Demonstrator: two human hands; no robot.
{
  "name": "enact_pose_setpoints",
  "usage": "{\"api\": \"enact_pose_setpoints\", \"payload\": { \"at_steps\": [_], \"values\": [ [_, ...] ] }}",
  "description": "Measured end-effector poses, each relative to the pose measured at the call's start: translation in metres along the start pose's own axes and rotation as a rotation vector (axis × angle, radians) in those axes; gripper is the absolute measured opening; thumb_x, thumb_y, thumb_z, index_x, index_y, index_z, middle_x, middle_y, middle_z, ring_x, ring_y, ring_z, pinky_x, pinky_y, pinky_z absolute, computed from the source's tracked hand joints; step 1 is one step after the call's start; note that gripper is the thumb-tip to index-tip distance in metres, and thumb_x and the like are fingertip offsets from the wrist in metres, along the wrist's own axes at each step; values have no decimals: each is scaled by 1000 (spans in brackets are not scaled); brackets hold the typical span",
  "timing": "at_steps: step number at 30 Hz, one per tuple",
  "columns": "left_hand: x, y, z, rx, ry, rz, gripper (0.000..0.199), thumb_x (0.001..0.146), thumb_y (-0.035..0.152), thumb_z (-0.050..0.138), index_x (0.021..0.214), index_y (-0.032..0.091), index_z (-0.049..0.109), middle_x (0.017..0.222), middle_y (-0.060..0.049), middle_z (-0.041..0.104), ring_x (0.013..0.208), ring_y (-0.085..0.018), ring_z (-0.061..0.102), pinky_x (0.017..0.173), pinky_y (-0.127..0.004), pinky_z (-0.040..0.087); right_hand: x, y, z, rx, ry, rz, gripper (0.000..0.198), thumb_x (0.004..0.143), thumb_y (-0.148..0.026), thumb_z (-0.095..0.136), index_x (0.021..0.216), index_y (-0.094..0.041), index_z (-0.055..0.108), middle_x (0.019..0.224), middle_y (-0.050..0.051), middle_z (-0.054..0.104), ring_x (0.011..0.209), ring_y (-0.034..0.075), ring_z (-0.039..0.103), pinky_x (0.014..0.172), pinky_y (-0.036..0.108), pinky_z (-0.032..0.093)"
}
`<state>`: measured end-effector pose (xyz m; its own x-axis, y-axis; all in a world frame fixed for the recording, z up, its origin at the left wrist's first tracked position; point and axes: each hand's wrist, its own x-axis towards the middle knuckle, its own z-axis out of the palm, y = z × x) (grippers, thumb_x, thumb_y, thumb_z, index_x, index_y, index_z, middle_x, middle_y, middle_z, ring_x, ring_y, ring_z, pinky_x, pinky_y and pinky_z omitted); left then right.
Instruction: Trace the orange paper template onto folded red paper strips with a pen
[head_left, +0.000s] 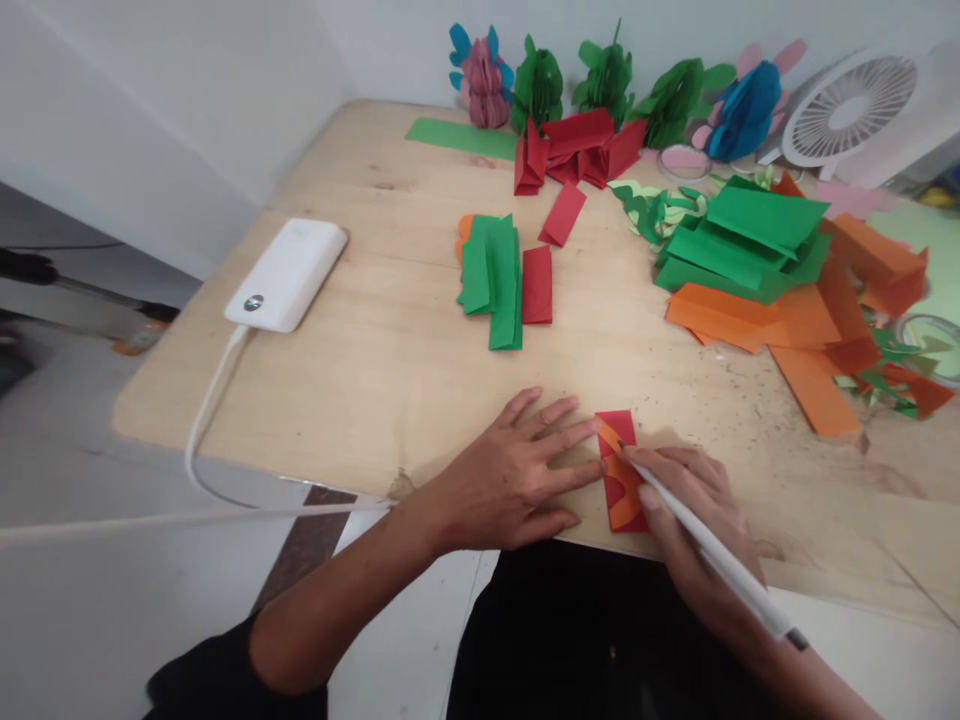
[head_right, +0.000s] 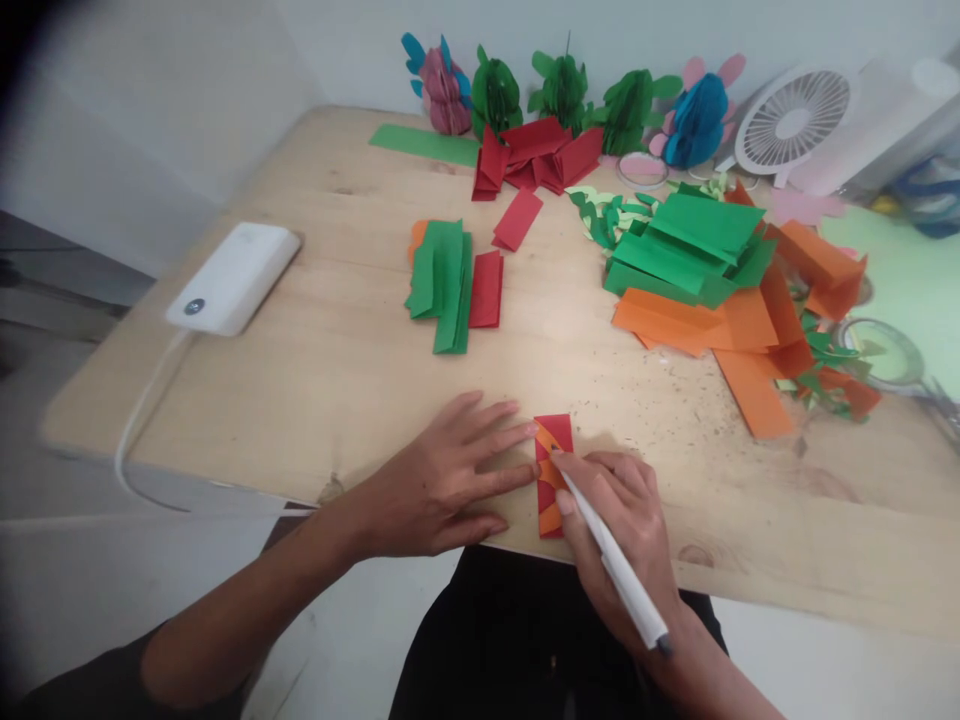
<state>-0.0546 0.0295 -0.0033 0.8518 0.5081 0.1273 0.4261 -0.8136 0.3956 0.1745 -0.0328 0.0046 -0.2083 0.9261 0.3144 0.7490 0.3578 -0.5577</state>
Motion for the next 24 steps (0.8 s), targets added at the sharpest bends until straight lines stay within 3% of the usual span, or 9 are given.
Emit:
{"api": "enact_pose_setpoints", "payload": {
  "at_steps": [4, 11, 24],
  "values": [
    [0, -1, 1, -9, 5, -3, 42, 94, 46, 53, 131, 28, 55, 150, -9, 44, 143, -34, 30, 115, -59, 16, 10, -3, -1, 161, 10, 149, 20, 94, -23, 52, 110, -25, 64, 97, 2, 72, 88, 18, 65, 81, 35, 49],
    [0, -1, 0, -26, 10, -1, 42, 93, 45, 54, 131, 28, 55, 149, -8, 44, 143, -35, 30, 115, -59, 16, 15, -2, 8, 114, 33, 271, 10, 91, -30, 57, 98, -26, 64, 90, -1, 71, 83, 16, 65, 73, 32, 51],
    [-1, 0, 0, -13, 18, -12, 44, 93, 45, 54, 133, 29, 54, 150, -7, 44, 143, -33, 31, 116, -58, 16, 23, -6, 10, 28, 6, 151, 8, 92, -24, 55, 94, -25, 62, 85, -1, 71, 80, 15, 63, 77, 33, 45]
  ]
}}
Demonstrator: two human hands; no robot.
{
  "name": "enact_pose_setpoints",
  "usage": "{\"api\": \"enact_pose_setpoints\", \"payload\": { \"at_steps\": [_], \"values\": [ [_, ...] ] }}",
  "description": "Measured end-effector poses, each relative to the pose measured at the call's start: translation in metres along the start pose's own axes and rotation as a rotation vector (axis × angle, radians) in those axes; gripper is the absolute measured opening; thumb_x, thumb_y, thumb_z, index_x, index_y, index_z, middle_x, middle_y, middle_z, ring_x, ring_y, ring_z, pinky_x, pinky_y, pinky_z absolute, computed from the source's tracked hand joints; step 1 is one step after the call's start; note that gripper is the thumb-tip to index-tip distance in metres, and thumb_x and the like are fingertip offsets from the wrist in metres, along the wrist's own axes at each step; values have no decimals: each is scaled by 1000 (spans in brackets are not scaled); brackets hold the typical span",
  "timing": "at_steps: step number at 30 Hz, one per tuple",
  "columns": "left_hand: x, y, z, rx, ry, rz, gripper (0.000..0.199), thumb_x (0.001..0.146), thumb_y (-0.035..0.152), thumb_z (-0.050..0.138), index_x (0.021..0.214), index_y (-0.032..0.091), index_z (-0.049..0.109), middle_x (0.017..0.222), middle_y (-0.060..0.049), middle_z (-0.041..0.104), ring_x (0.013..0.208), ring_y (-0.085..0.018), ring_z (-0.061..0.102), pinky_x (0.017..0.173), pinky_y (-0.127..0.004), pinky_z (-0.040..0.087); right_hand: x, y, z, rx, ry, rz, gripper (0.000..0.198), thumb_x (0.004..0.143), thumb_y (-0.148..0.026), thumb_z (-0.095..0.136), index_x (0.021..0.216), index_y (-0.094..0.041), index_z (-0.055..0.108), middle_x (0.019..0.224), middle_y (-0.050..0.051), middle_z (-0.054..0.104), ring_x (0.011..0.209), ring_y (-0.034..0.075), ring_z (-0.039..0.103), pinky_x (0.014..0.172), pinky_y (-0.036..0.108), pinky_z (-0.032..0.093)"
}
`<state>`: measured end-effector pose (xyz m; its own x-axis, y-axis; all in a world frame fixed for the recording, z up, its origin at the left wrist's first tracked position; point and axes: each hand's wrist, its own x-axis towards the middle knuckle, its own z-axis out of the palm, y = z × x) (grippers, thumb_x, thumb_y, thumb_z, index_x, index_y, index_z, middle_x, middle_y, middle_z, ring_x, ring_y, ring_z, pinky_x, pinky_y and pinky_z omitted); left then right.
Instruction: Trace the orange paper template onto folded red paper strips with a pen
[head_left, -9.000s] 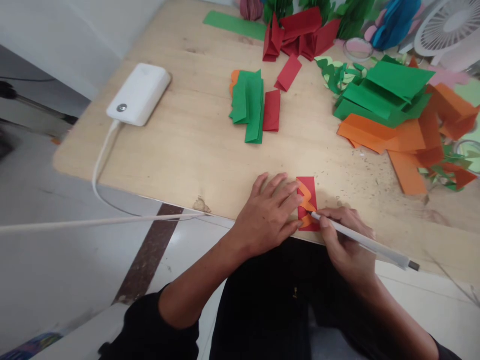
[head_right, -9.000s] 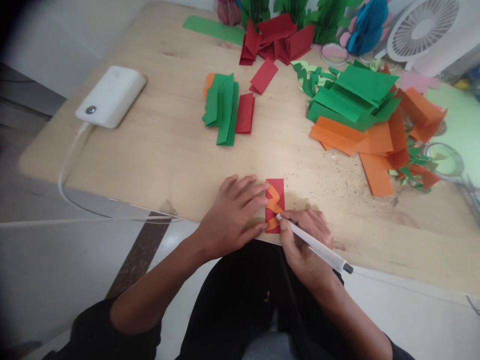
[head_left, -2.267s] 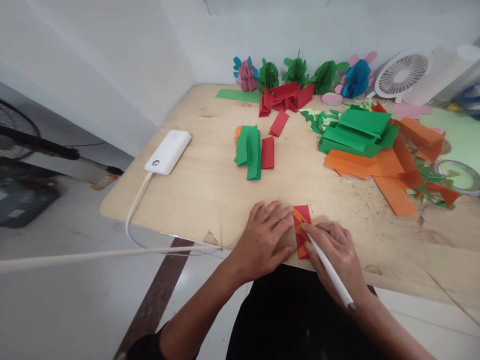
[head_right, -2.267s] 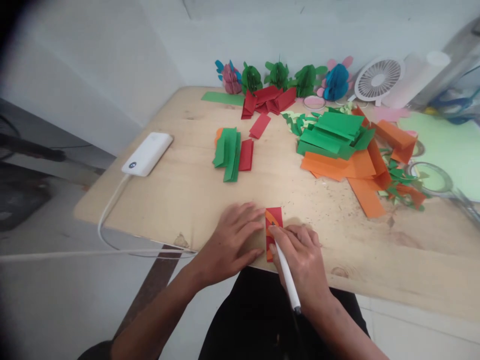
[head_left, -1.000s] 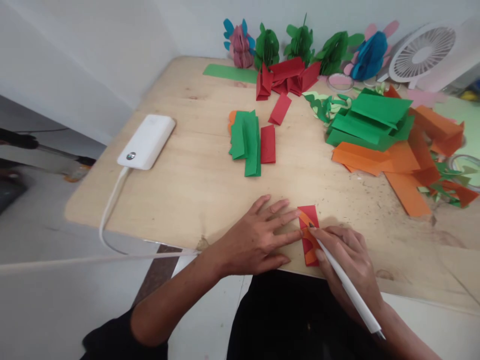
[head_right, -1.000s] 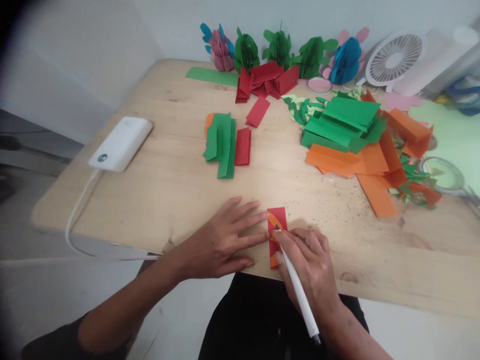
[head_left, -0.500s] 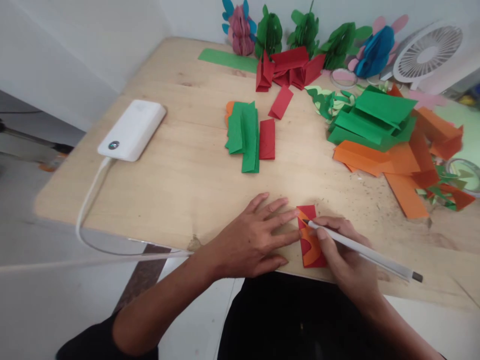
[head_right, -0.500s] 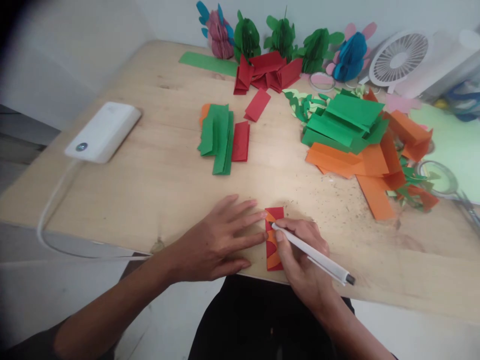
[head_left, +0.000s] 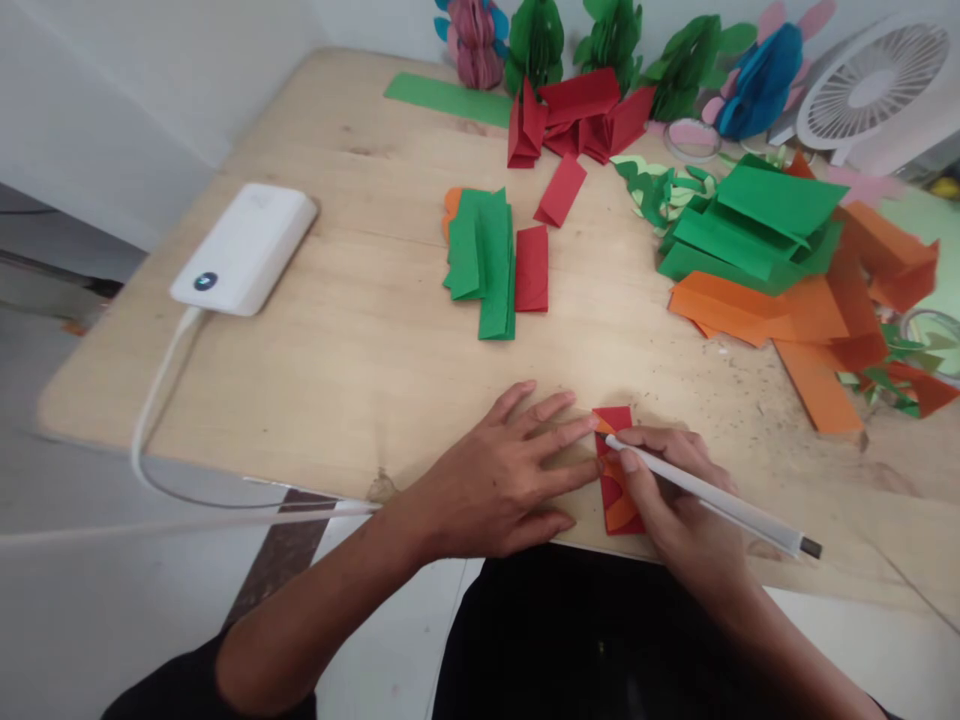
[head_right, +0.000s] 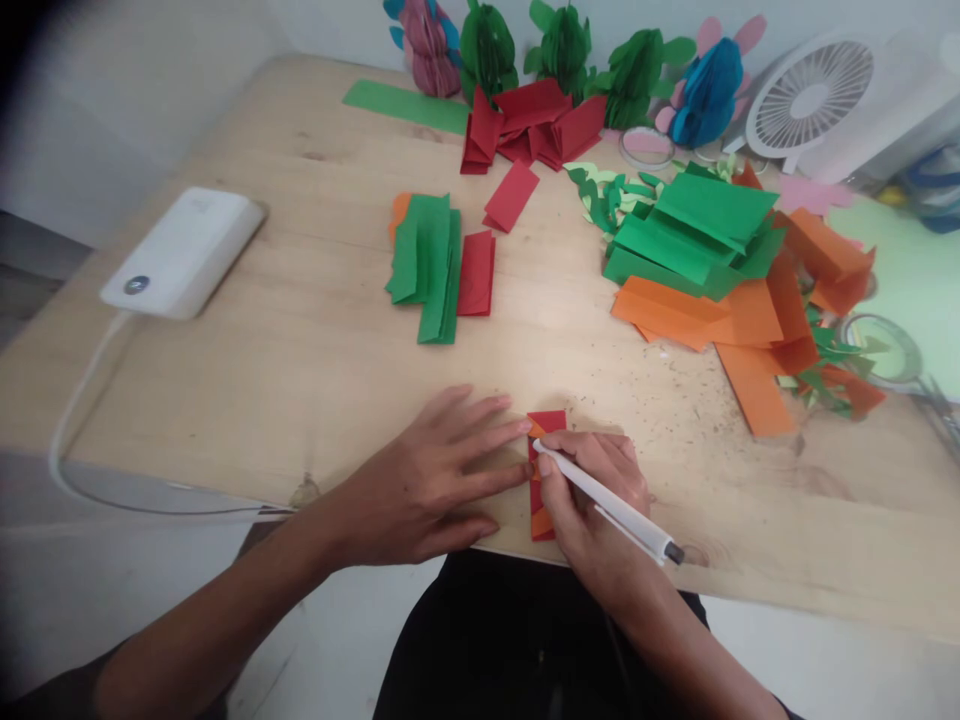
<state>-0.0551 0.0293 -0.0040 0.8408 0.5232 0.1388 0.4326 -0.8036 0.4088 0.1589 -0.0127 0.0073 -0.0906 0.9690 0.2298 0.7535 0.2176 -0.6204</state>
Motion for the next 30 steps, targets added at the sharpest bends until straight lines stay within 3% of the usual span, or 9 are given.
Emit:
{"api": "enact_pose_setpoints", "payload": {
  "at_steps": [30],
  "values": [
    [2, 1, -3, -12, -49, -10, 42, 94, 45, 52, 132, 28, 55, 151, -9, 42, 143, -35, 30, 116, -59, 16, -7, -2, -5, -88, 43, -45, 8, 91, -24, 53, 90, -24, 61, 79, 1, 71, 72, 17, 65, 69, 34, 48]
  ]
}}
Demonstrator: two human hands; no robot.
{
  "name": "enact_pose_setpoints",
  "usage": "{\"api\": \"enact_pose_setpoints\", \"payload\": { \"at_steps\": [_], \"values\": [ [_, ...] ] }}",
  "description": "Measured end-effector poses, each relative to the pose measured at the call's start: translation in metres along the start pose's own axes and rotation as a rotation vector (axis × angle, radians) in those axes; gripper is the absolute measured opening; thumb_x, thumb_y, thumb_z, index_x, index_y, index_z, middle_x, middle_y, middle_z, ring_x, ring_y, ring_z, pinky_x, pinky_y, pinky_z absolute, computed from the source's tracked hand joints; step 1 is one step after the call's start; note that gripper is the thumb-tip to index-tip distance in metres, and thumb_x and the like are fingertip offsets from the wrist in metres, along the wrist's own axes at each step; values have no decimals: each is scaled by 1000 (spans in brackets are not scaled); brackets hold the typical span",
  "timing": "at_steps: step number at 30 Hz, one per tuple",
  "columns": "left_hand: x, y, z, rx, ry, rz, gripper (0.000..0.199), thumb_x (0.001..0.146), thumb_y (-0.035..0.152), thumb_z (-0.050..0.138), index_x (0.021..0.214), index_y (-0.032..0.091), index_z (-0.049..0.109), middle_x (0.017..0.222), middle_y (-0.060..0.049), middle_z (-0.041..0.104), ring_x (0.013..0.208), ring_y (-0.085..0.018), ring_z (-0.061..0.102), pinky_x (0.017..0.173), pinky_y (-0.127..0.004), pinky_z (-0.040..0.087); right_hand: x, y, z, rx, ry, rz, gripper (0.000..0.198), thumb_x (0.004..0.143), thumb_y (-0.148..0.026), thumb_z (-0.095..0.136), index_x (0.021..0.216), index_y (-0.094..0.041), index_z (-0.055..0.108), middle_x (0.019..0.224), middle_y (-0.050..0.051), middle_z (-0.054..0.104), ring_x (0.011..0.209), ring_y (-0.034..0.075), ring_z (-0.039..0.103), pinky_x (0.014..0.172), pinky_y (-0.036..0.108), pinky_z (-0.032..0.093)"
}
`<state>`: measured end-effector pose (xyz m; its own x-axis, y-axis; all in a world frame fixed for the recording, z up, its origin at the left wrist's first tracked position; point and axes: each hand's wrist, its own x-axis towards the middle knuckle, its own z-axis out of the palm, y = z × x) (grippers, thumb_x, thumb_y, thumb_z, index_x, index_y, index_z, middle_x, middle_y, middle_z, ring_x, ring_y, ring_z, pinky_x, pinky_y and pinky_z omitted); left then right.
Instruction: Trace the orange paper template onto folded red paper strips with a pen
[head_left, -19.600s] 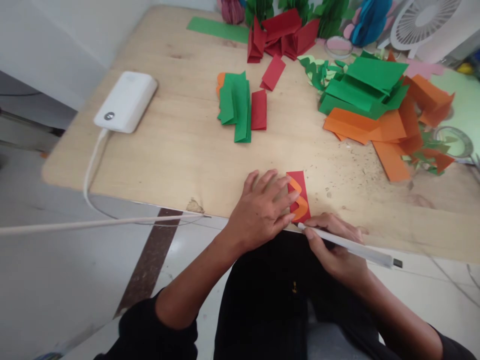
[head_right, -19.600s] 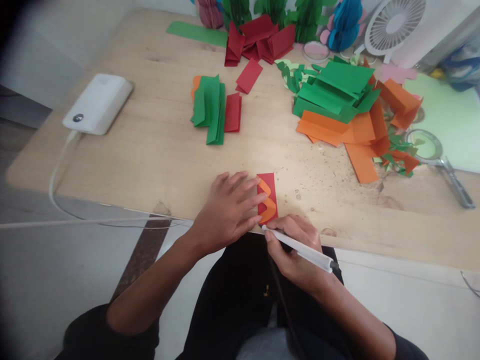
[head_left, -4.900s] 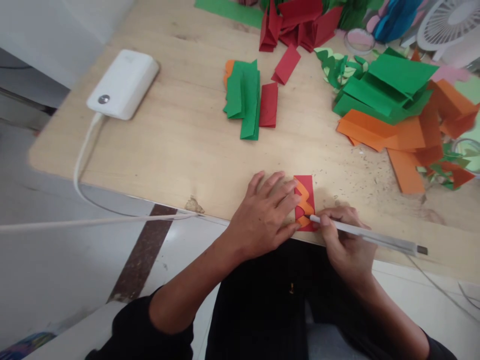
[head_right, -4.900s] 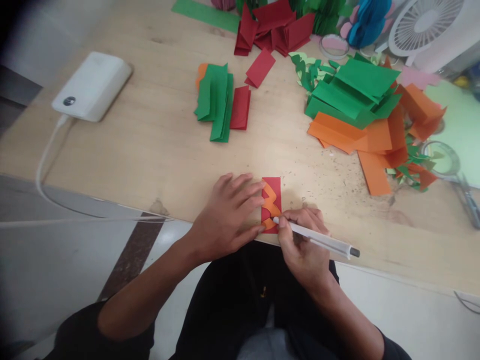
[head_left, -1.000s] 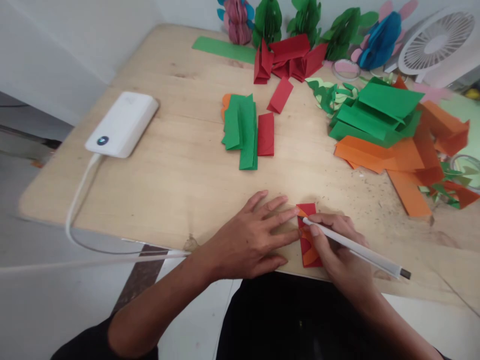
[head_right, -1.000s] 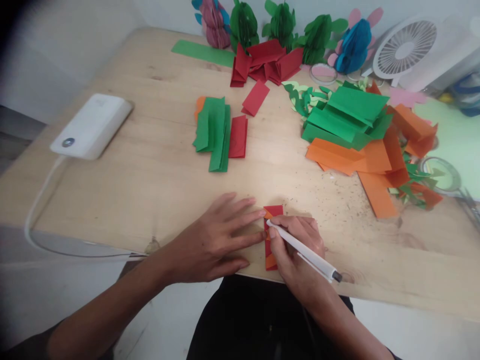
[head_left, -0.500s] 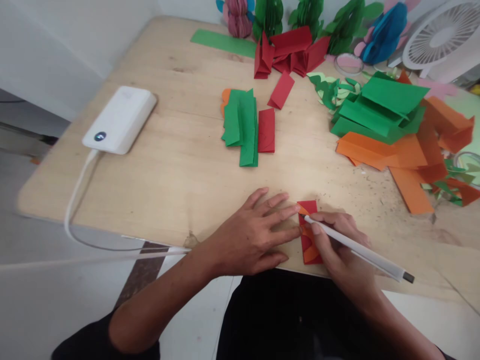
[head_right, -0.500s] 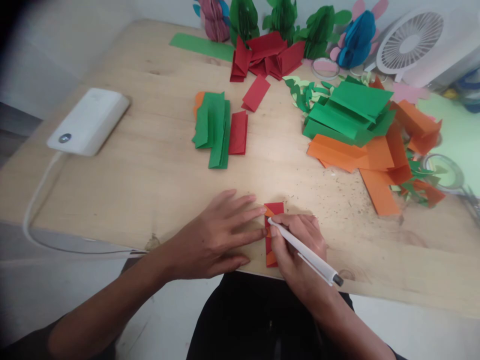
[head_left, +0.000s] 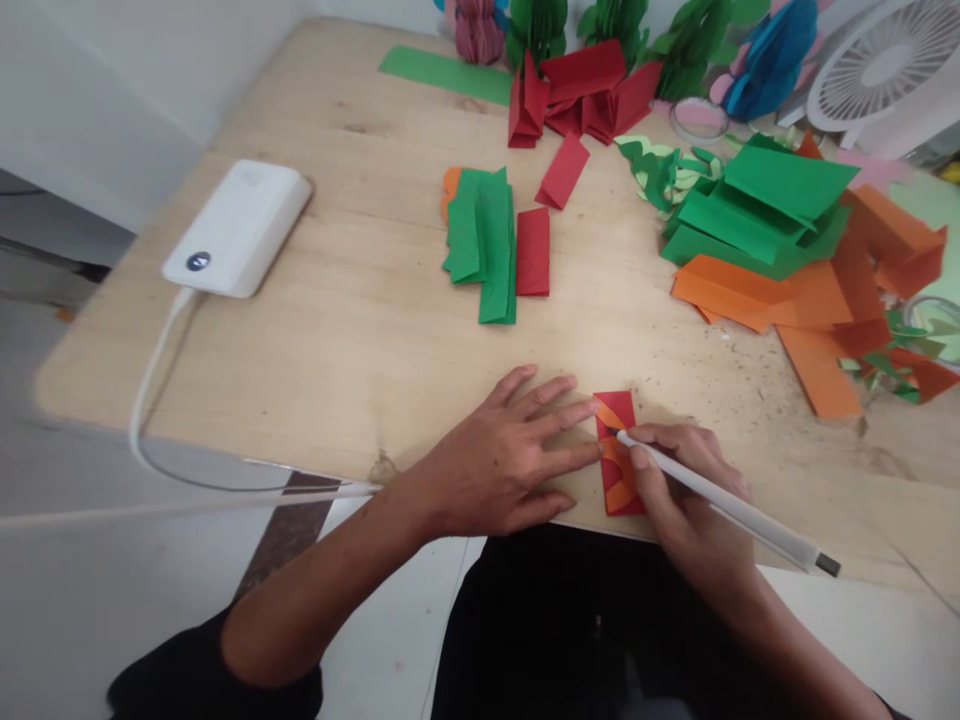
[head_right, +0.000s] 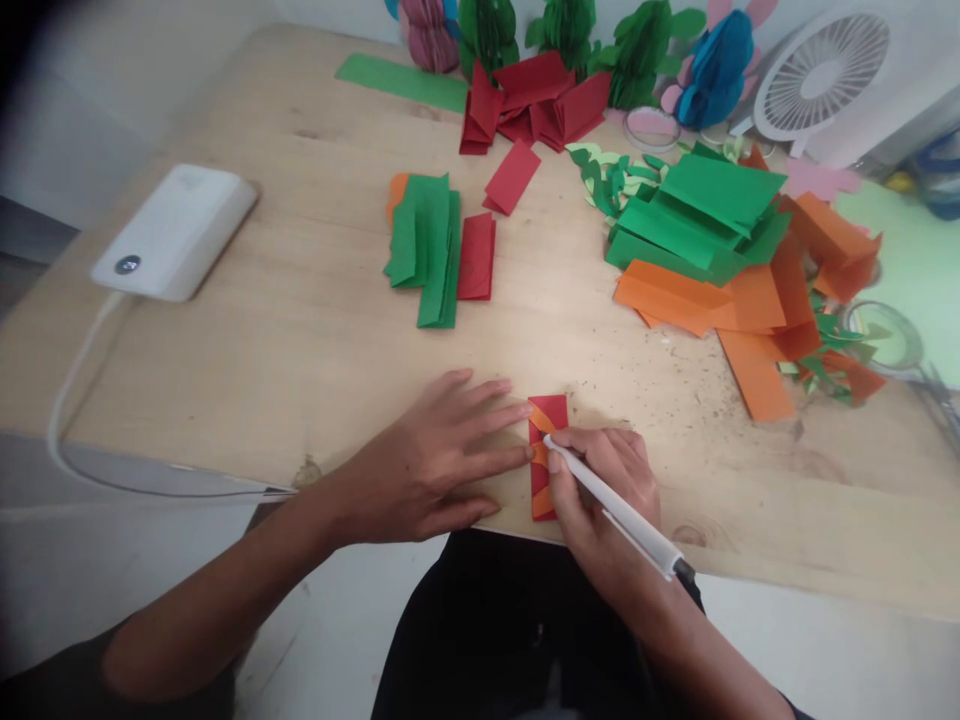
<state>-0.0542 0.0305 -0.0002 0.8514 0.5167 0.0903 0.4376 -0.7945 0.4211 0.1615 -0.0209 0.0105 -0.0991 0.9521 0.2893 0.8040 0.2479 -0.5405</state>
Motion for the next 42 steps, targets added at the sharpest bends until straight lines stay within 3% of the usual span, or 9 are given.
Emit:
{"api": "enact_pose_setpoints", "payload": {
  "at_steps": [16, 36, 42],
  "values": [
    [3, -1, -3, -1, -50, -2, 44, 92, 44, 54, 133, 27, 55, 151, -10, 42, 142, -36, 30, 115, -60, 18, -7, 1, -4, -6, 9, 19, 8, 91, -25, 53, 89, -23, 61, 80, 2, 70, 73, 17, 64, 71, 34, 49],
    [1, -2, 1, 24, -15, 20, 41, 94, 45, 51, 131, 30, 56, 151, -9, 41, 143, -35, 29, 115, -60, 17, -7, 3, -3, 54, 2, 80, 9, 91, -27, 54, 89, -23, 62, 79, 1, 69, 75, 17, 63, 70, 33, 48],
    [1, -2, 0, 17, -19, 17, 42, 94, 45, 51, 133, 29, 55, 150, -9, 42, 142, -35, 29, 115, -60, 17, -2, 0, -1, 79, -21, 37, 8, 90, -24, 54, 85, -24, 61, 76, 0, 69, 73, 16, 62, 69, 33, 46]
  ]
}}
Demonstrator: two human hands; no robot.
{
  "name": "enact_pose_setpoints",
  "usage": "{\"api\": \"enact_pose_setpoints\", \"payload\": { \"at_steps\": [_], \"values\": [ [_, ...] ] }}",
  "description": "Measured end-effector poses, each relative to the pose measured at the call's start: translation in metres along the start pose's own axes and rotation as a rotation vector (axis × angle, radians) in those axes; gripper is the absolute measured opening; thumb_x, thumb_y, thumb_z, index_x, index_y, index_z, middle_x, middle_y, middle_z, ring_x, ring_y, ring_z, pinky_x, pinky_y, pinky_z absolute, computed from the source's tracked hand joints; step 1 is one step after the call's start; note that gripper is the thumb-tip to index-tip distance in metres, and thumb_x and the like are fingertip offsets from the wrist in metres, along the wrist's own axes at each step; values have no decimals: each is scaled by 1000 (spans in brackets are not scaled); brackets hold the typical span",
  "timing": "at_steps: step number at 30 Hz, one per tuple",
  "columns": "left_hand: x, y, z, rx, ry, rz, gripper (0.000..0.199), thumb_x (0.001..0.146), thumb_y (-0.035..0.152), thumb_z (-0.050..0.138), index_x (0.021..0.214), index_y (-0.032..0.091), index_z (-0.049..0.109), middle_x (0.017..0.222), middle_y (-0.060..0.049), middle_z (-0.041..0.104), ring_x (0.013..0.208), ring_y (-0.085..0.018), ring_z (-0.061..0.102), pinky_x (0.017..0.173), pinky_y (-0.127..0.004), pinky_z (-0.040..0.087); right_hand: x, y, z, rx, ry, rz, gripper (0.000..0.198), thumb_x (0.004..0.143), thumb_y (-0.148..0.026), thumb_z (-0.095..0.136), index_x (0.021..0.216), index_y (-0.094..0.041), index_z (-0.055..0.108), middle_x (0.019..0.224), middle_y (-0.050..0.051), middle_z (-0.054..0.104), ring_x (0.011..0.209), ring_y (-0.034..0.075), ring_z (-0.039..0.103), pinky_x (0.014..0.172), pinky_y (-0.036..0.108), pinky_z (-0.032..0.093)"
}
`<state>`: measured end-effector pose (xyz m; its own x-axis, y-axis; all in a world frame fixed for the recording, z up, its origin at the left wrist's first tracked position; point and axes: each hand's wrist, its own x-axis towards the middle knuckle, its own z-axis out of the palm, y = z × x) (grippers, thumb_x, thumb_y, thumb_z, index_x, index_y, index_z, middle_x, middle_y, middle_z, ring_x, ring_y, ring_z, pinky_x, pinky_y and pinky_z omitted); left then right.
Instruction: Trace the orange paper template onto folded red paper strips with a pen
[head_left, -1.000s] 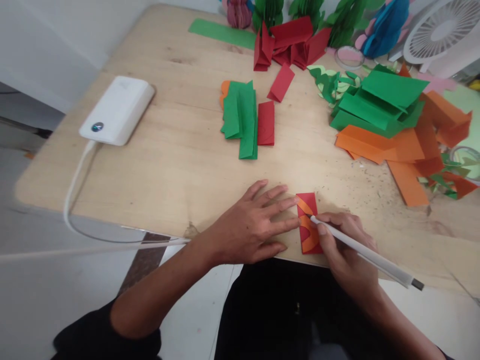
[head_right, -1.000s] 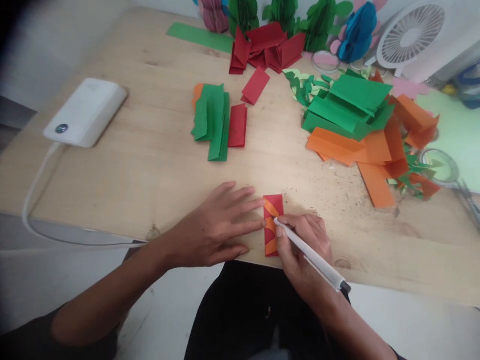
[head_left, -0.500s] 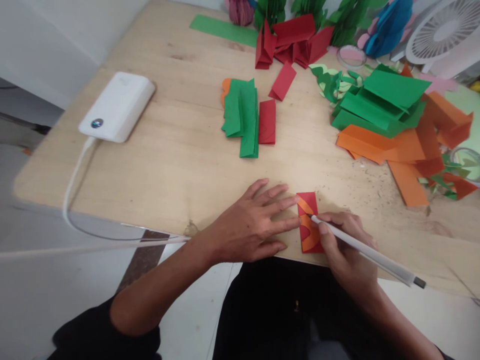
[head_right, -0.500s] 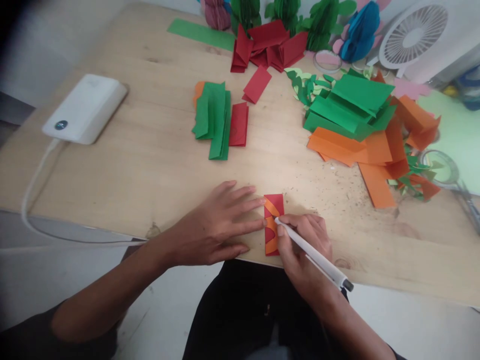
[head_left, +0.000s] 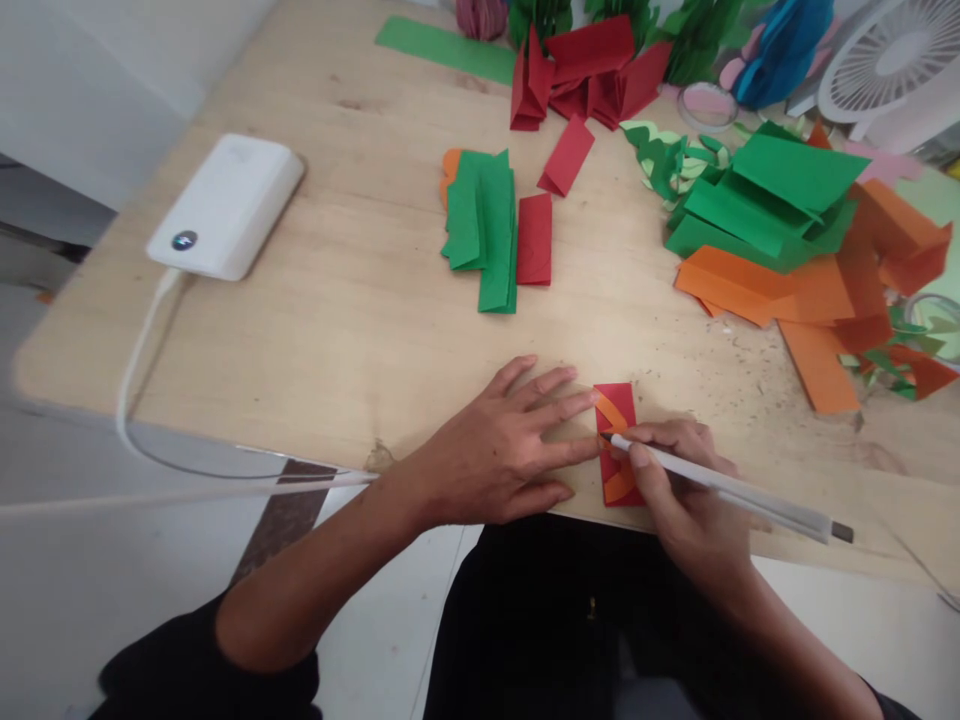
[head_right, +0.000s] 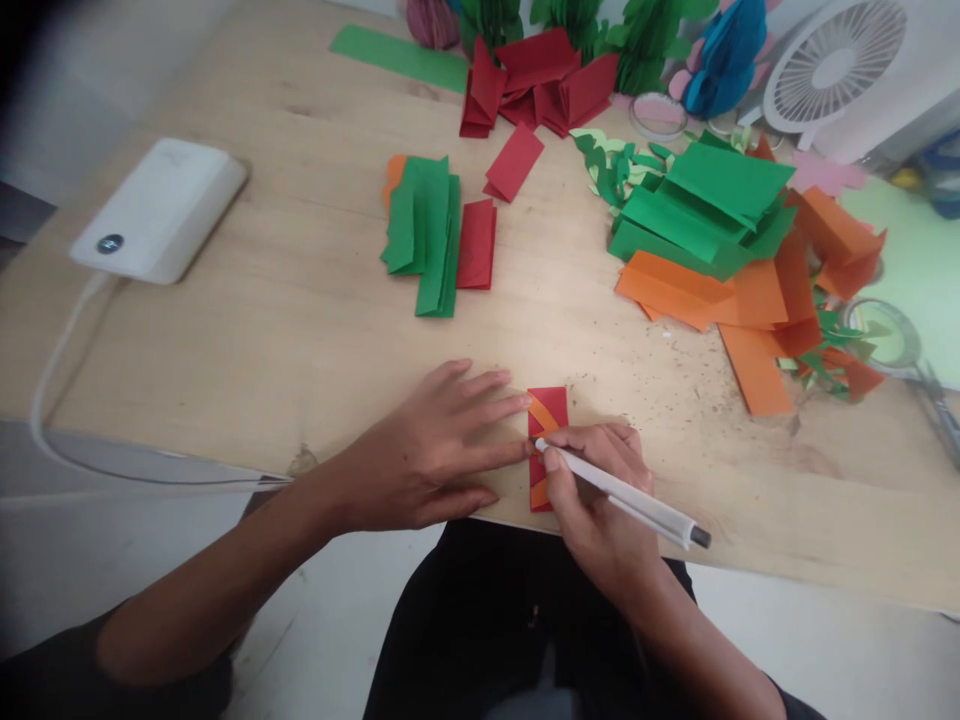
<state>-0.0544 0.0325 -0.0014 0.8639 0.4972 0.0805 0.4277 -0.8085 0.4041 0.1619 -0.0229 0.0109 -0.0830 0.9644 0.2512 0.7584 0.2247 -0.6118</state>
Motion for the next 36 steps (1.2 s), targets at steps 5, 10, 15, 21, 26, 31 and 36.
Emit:
{"api": "enact_pose_setpoints", "payload": {
  "at_steps": [5, 10, 15, 21, 26, 31, 36],
  "values": [
    [0, 0, 0, -7, 9, -2, 41, 94, 45, 51, 132, 29, 56, 150, -10, 43, 142, -35, 30, 115, -60, 17, 0, 0, 1, 11, -6, 3, 8, 90, -24, 54, 86, -23, 60, 75, -1, 69, 73, 16, 61, 70, 33, 45],
    [0, 0, -1, -13, 7, -10, 39, 93, 44, 54, 130, 29, 57, 149, -9, 43, 141, -35, 31, 115, -59, 18, 0, 1, 1, 7, -23, -17, 7, 91, -23, 53, 87, -23, 60, 74, -1, 69, 73, 16, 60, 71, 33, 45],
    [0, 0, 0, -19, 12, -14, 40, 93, 44, 54, 130, 30, 57, 150, -8, 43, 142, -35, 30, 115, -59, 17, 0, 1, 2, -5, -10, -25, 8, 92, -23, 53, 87, -23, 59, 74, -2, 68, 71, 14, 60, 70, 32, 44],
    [0, 0, 1, -25, 15, -11, 39, 93, 44, 53, 129, 30, 57, 150, -9, 43, 142, -35, 30, 115, -60, 16, -1, 2, 2, -18, -19, -43, 8, 92, -24, 52, 87, -23, 59, 75, -1, 68, 75, 15, 59, 72, 32, 44],
    [0, 1, 1, -27, 23, -17, 39, 93, 45, 53, 129, 30, 57, 150, -8, 43, 143, -34, 30, 115, -59, 16, -2, 2, 3, -20, -22, -30, 7, 92, -23, 53, 87, -23, 59, 76, -1, 68, 75, 15, 58, 72, 32, 44],
    [0, 1, 1, -30, 24, -20, 39, 93, 44, 54, 129, 30, 58, 150, -8, 43, 143, -34, 30, 116, -59, 16, -2, 1, 3, -9, -13, -8, 8, 91, -23, 53, 88, -23, 60, 76, -1, 68, 74, 15, 59, 72, 33, 44],
    [-1, 1, 1, -31, 29, -22, 39, 93, 44, 53, 129, 30, 57, 150, -8, 43, 143, -34, 30, 116, -59, 16, -1, 1, 3, 10, -3, -23, 8, 90, -23, 53, 87, -24, 60, 74, -1, 68, 73, 16, 60, 72, 34, 45]
  ]
}}
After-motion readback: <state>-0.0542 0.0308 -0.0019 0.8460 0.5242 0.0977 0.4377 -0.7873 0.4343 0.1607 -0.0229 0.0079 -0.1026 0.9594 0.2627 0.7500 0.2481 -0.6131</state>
